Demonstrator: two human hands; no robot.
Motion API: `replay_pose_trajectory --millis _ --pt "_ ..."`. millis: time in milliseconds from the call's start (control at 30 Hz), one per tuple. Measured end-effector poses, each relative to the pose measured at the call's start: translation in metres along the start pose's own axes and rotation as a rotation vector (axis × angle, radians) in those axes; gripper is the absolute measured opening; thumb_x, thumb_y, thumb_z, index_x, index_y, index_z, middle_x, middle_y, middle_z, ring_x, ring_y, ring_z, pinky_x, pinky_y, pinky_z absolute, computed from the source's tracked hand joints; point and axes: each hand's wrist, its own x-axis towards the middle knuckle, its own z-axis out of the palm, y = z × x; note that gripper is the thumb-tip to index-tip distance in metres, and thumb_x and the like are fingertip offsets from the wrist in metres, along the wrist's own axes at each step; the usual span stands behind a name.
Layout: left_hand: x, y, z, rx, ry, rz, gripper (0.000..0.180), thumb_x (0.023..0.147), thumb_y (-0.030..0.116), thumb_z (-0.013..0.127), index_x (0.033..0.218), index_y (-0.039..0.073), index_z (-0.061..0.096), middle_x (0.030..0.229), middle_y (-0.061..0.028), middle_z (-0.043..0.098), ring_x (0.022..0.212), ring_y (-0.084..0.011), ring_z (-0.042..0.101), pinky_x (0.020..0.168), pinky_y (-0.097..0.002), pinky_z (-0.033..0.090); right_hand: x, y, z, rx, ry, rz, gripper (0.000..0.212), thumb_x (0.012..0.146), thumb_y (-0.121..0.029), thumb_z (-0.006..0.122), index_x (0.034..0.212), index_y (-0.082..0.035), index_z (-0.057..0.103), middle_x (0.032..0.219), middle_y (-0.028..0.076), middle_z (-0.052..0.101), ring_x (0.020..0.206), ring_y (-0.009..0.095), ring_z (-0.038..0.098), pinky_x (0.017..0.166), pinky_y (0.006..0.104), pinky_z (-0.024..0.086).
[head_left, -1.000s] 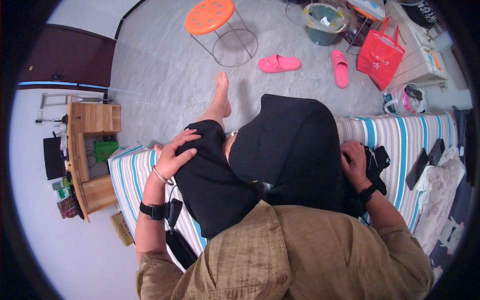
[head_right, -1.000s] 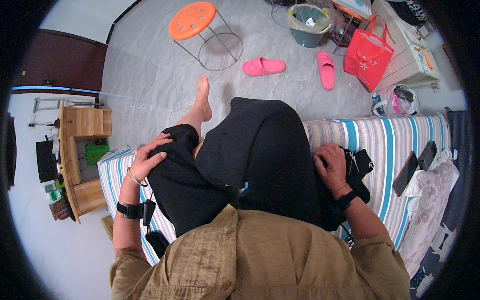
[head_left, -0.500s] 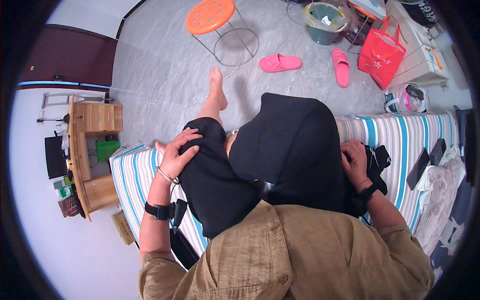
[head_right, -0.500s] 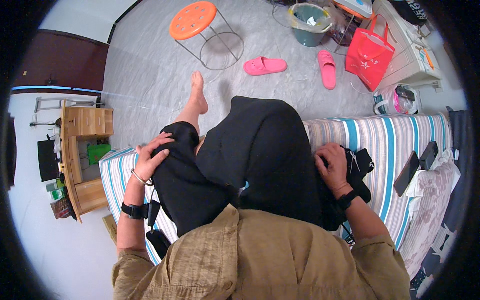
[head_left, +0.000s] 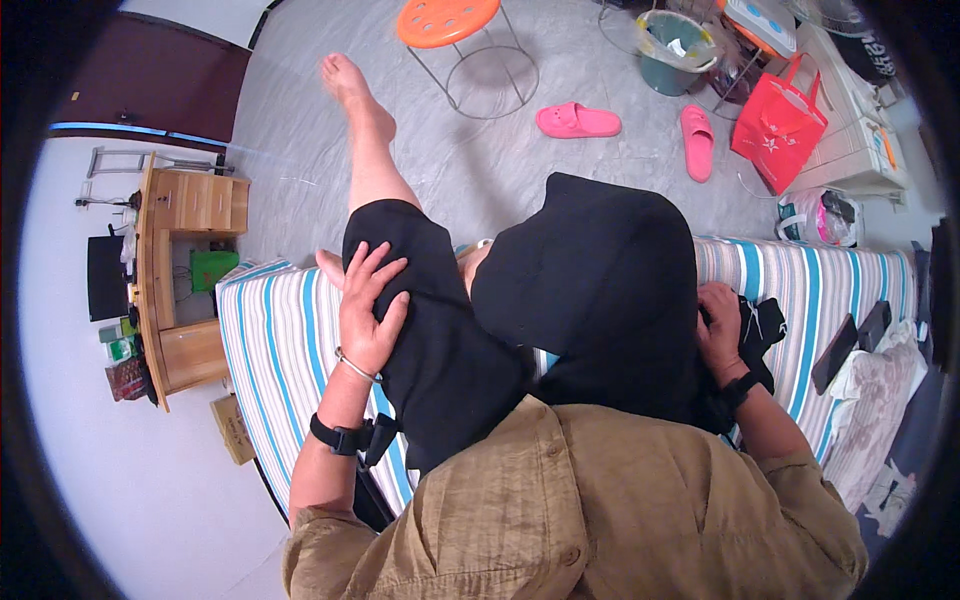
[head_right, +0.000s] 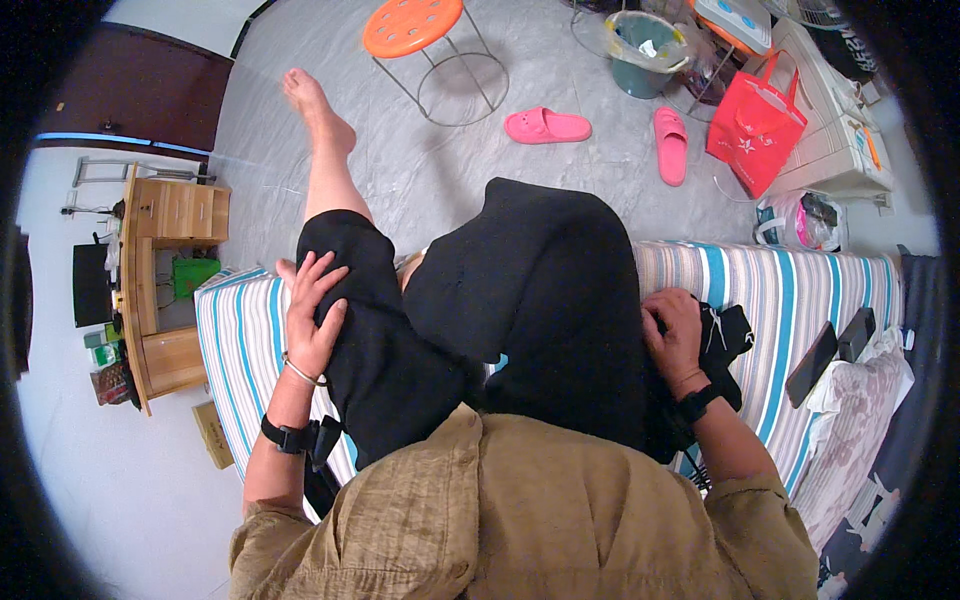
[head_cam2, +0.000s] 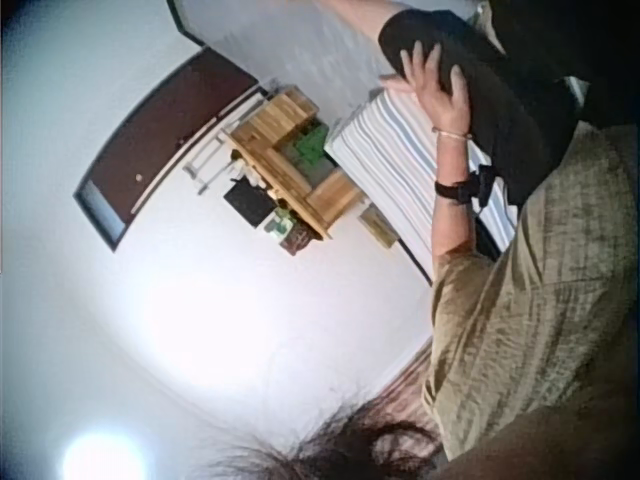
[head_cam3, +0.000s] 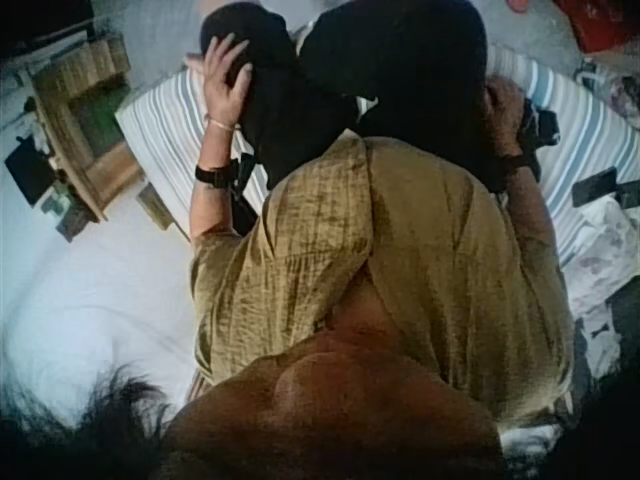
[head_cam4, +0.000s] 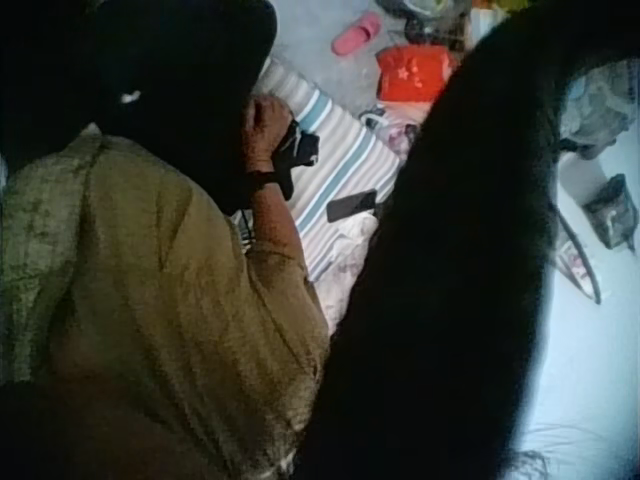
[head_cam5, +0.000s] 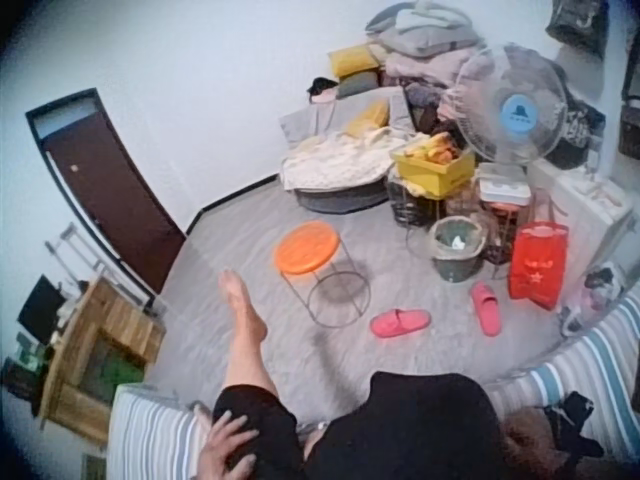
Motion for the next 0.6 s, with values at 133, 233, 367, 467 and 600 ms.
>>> replay_pose_trajectory --millis 133,233,367,467,600 --pt "0.002 -0.011 -0.003 -0.101 -0.05 -0.027 0.039 0.085 0.015 0.062 0.123 0.006 0.069 0.143 -0.0157 0.056 0.147 -0.0373 0.033 0.121 -0.0487 0.02 -0.003 0.002 0.002 -0.012 0.022 -0.009 0.009 0.081 -0.007 0.07 0.088 -0.008 0.065 0.094 0.009 0.066 0.097 0.031 0.061 0.088 0.041 0.044" --pt "0.007 -0.021 -0.005 -0.19 -0.097 -0.031 0.038 0.087 0.016 0.061 0.123 0.006 0.069 0.143 -0.0151 0.056 0.147 -0.0361 0.034 0.121 -0.048 0.019 -0.003 0.0 0.001 0.005 0.014 0.006 0.009 0.081 -0.008 0.07 0.088 -0.008 0.065 0.094 0.009 0.067 0.097 0.031 0.062 0.089 0.0413 0.045" --pt "0.013 -0.026 -0.009 -0.301 -0.132 -0.032 0.037 0.088 0.016 0.06 0.123 0.004 0.069 0.143 -0.0144 0.056 0.147 -0.0352 0.035 0.121 -0.0472 0.019 -0.004 0.002 0.001 0.014 0.03 -0.006 0.008 0.081 -0.008 0.07 0.088 -0.008 0.065 0.094 0.008 0.066 0.097 0.031 0.062 0.088 0.0411 0.045" --pt "0.016 -0.032 -0.01 -0.365 -0.142 -0.016 0.034 0.088 0.011 0.062 0.121 0.007 0.07 0.141 -0.0139 0.058 0.145 -0.0349 0.038 0.12 -0.0467 0.024 -0.005 0.002 0.002 0.007 0.033 -0.01 0.008 0.081 -0.008 0.071 0.087 -0.009 0.065 0.093 0.008 0.066 0.097 0.03 0.062 0.088 0.0408 0.045" --pt "0.022 -0.03 -0.016 -0.413 -0.196 -0.056 0.032 0.091 0.013 0.06 0.121 0.005 0.069 0.14 -0.014 0.059 0.144 -0.0326 0.039 0.12 -0.0451 0.022 -0.004 0.001 0.001 0.006 0.023 0.011 0.008 0.081 -0.009 0.071 0.086 -0.009 0.064 0.092 0.008 0.066 0.096 0.03 0.061 0.089 0.0409 0.045"
